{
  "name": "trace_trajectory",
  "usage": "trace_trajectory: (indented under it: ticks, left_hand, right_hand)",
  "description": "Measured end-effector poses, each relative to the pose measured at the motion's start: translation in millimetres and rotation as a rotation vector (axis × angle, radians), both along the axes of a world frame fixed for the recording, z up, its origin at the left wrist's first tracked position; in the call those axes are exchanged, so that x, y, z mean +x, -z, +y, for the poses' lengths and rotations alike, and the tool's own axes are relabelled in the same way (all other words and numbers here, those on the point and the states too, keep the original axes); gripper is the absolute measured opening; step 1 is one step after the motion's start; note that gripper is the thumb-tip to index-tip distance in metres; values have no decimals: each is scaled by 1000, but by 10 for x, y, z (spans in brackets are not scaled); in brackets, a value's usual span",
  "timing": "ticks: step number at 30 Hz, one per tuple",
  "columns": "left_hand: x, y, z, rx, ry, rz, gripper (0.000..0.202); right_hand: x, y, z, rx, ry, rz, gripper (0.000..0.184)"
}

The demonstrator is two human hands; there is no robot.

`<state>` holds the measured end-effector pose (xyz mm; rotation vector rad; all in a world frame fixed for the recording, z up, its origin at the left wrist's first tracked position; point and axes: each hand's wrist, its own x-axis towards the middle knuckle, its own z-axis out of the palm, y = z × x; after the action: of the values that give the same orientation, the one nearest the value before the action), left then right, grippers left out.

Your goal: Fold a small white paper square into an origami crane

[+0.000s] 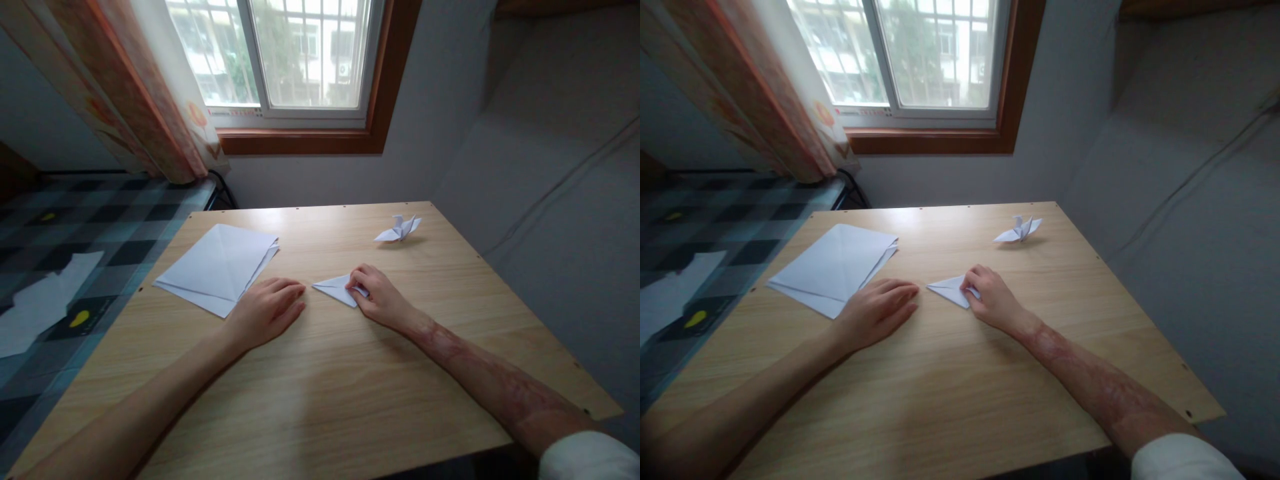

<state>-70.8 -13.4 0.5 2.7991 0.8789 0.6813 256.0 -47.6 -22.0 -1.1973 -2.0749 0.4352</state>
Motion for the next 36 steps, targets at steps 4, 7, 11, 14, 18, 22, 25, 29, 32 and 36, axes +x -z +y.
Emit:
trace_trajectory:
  ticks: [4,7,11,14,18,22,25,29,32,36]
  left_hand:
    - [258,1,163,-58,-93,-4,41]
    - [423,55,284,-86,-39,-29,29]
    - [502,134,371,-92,-63,-119,19]
    - [505,132,351,-63,-135,-128,18]
    - [521,55,242,-37,-144,-93,18]
    - [538,-5,141,-41,-90,-60,24]
    - [536,13,130,-15,-13,-20,34]
    - [520,77,181,-29,77,-7,36]
    - [512,83,206,-45,114,-8,33]
    - [515,47,197,-66,153,3,34]
  right_hand:
    - [7,-4,-33,14,9,-21,17]
    - [5,-15,-57,70,34,-76,40]
    - [-22,-78,-98,50,18,-156,29]
    - [-45,-131,-136,58,6,-185,15]
    - [-55,-136,-158,78,-34,-191,14]
    - [-48,-86,-146,84,-44,-186,11]
    - [-42,-60,-143,71,-79,-162,10]
    - [-41,-55,-135,58,-107,-111,5]
    - [-39,-56,-117,75,-81,-85,9]
    - [-26,-49,-93,83,-34,-76,24]
